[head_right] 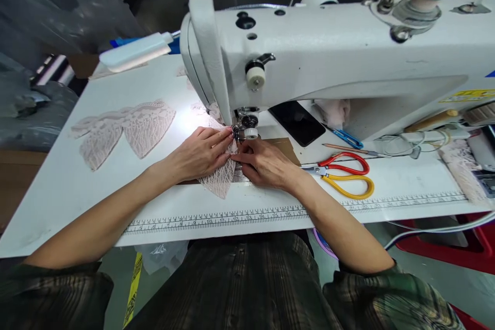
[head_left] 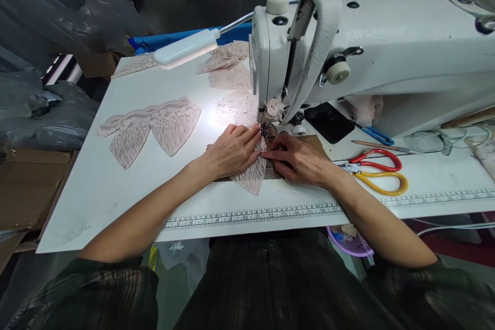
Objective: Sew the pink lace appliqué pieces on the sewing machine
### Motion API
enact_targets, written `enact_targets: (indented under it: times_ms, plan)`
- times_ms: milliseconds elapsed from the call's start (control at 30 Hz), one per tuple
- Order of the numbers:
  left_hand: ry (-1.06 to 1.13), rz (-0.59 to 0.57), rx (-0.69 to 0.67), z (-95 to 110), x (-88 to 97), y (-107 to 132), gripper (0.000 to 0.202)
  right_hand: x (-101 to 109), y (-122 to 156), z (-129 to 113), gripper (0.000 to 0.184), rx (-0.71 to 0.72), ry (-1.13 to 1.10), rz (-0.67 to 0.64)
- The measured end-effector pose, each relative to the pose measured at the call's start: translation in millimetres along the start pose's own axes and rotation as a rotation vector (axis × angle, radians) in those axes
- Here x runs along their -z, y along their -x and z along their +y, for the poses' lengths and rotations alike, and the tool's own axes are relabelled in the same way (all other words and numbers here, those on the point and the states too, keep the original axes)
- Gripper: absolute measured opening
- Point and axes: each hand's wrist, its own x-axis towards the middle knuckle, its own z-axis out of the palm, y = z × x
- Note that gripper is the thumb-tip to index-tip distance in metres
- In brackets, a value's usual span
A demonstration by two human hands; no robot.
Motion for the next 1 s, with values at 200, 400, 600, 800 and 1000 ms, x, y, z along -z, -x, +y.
enact_targets:
  times_ms: [200, 400, 600, 800, 1000]
  plan:
    - [0.055, 0.051, 0.002, -3, -3.0, 4, 0.046, -2, 0, 0, 0.032, 0.0, -0.008, 0.011]
    - [0.133, 0.127, 0.018, -3, -11.4, 4, 0.044, -2, 0, 0, 0.032, -0.029, 0.008, 0.001]
    - [0.166, 0.171, 0.051, 0, -15.4, 5, 0.042, -1, -1, 0, 0.029, -0.04, -0.02, 0.026]
    - [0.106, 0.264, 0.054, 5, -17.7, 5, 0.039, -1, -2, 1, 0.03, -0.054, -0.045, 0.028]
    - [0.107, 0.395, -0.063, 4, -20.0, 5, 0.02, 0, -1, 0, 0.029, -0.071, -0.012, -0.005]
